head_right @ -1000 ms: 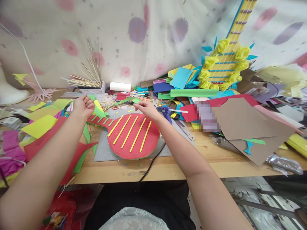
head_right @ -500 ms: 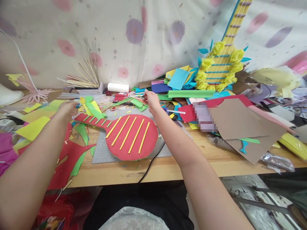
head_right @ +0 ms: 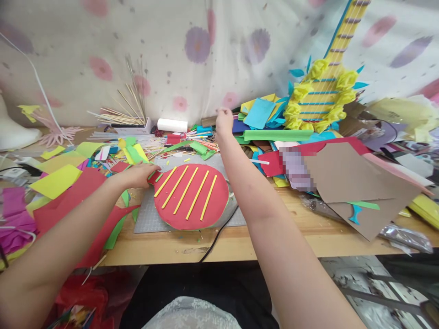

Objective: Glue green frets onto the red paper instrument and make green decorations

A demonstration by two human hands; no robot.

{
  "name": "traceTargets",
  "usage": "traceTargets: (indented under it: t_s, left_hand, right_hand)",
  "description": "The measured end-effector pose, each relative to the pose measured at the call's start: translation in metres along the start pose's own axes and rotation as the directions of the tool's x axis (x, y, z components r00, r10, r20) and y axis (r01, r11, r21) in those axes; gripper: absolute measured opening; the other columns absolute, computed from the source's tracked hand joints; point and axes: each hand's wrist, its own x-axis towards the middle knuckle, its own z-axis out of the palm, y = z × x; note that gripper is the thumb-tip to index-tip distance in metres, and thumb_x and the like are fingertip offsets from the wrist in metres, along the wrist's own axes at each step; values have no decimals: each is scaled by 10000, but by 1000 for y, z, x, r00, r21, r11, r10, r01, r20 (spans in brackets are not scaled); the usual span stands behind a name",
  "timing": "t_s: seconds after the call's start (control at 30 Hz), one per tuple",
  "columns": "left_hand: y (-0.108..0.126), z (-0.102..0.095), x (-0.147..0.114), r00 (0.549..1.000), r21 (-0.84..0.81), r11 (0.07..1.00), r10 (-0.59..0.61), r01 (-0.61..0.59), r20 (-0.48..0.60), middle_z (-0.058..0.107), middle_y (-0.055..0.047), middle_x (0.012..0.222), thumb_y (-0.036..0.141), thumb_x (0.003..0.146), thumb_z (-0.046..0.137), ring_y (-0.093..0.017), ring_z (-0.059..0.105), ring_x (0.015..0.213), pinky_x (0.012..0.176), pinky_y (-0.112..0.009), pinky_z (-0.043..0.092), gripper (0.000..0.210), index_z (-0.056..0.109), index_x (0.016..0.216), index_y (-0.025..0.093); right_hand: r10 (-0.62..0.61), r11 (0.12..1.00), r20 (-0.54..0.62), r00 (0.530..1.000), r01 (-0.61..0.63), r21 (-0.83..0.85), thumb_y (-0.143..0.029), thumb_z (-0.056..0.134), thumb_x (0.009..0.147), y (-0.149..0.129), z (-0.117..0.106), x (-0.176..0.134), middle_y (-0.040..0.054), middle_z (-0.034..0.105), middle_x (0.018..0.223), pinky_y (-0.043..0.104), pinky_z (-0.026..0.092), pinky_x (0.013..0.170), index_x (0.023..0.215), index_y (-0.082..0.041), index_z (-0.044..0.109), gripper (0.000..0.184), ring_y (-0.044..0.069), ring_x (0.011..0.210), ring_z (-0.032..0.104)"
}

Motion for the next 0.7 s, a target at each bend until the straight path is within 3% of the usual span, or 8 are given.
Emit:
traceTargets:
  t_s: [0.07,0.13,0.23,0.3,0.4,0.57,0.6,0.7]
  left_hand:
    - [0,0,0,999,-15,999,41,-41,-8,604,-92,1157,142,634,524,-251,551,1082,907,-336,425,508,543,1138,201]
    - [-3,-6,0,998,-22,998,58,-59,-37,619,-83,1116,160,642,520,-240,566,1038,901,-331,427,433,564,1071,200]
    - [-15,-20,-2,995,-11,999,45,-46,-85,615,-63,1134,168,635,524,-229,541,1089,1033,-378,312,429,568,1060,209]
    - [-27,-30,-2,997,-3,1000,17,-18,-75,603,-43,1172,172,620,540,-226,521,1127,1085,-413,220,482,560,1099,222]
    - [-47,-43,-3,998,-11,1000,-8,7,-61,601,-22,1185,200,594,597,-219,527,1124,1097,-394,189,555,552,1147,233]
    - [-70,-61,-1,998,12,999,-46,47,-54,622,-5,1112,92,554,616,-174,542,1053,1104,-428,123,570,584,1111,213]
    - [-73,-64,0,997,25,998,-51,52,-57,629,7,1081,68,548,609,-159,548,1024,1103,-434,117,573,589,1103,210]
    - [-80,-75,4,993,95,993,-62,72,-101,647,23,983,46,547,618,-140,563,935,1084,-416,186,571,594,1099,192]
  right_hand:
    - [106,956,175,979,-52,-289,-197,461,822,-4,1,-11,110,644,964,361,448,882,898,-112,600,180,205,993,588]
    - [174,892,269,947,-35,-451,-203,684,664,-12,0,-29,152,667,890,406,432,894,777,-93,633,166,286,964,603]
    - [179,641,390,903,194,-743,-373,703,678,-26,-8,-54,211,639,1047,440,418,903,924,-79,639,388,348,1050,567]
    - [159,632,514,843,313,-709,-470,601,763,-32,-14,-67,202,606,1149,420,434,886,1099,-97,586,502,331,1075,561]
    - [159,787,695,702,335,-518,-516,520,814,-31,-20,-87,155,531,1289,361,444,890,1279,-149,466,595,276,1096,557]
    - [220,968,872,437,16,-252,-467,441,874,-9,-17,-118,92,500,1332,294,510,760,1295,-209,457,494,213,1064,565]
    - [222,974,881,417,-51,-222,-454,448,874,-4,-14,-123,83,522,1309,294,510,767,1250,-210,504,452,210,1073,557]
    - [232,959,862,451,-254,-125,-412,500,857,9,-4,-129,60,588,1223,312,488,835,1105,-218,609,334,189,1060,556]
